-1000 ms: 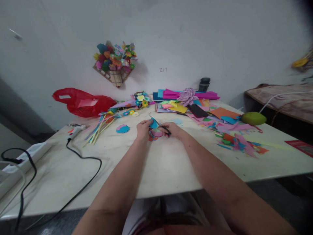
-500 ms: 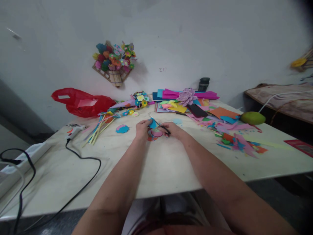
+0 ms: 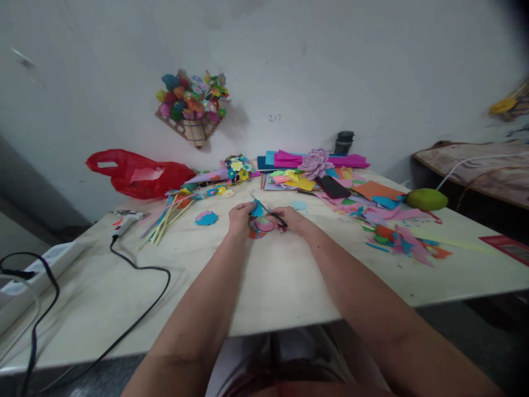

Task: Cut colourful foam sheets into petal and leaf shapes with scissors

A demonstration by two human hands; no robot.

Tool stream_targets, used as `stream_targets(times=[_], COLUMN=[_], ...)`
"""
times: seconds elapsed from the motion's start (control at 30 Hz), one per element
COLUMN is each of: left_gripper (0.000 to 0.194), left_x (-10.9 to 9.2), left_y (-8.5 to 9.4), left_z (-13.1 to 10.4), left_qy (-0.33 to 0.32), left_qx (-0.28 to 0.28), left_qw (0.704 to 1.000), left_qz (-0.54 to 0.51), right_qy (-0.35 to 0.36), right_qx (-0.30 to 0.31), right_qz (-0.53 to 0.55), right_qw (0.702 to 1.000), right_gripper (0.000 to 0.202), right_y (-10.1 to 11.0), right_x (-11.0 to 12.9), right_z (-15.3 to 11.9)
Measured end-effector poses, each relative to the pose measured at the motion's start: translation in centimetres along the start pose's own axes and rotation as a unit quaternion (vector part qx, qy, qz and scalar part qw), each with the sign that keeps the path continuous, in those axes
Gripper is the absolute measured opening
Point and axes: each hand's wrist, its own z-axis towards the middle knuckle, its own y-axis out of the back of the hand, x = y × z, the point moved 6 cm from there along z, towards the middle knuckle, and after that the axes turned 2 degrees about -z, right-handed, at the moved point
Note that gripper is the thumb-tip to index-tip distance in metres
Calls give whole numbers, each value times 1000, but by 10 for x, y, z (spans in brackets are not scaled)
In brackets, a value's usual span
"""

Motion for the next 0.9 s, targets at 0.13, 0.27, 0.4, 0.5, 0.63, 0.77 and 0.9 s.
stream_targets(times=[0.13,0.27,0.4,0.5,0.63,0.77,0.9], left_gripper=[24,26,28,30,30,31,30], left_x=[0,0,0,1,3,3,4], left_y=[0,0,0,1,2,1,2], left_z=[0,-2,-1,0,1,1,4], left_qy=[0,0,2,1,-1,-3,-7], left_qx=[2,7,1,-7,-12,-4,4], left_qw=[1000,1000,1000,1000,1000,1000,1000], left_qz=[-2,-2,-2,-7,-10,-8,-3], right_qy=[1,8,8,5,1,-6,-12], right_qx=[0,-8,-17,-22,-31,-41,-53], right_qz=[7,0,-2,2,9,8,1], right_qw=[1000,1000,1000,1000,999,999,999], right_gripper=[22,20,17,15,15,14,13], right_y=[0,0,0,1,0,-2,-1], right_x=[0,2,-1,-6,-7,-6,-2], right_z=[0,-1,0,2,4,4,1])
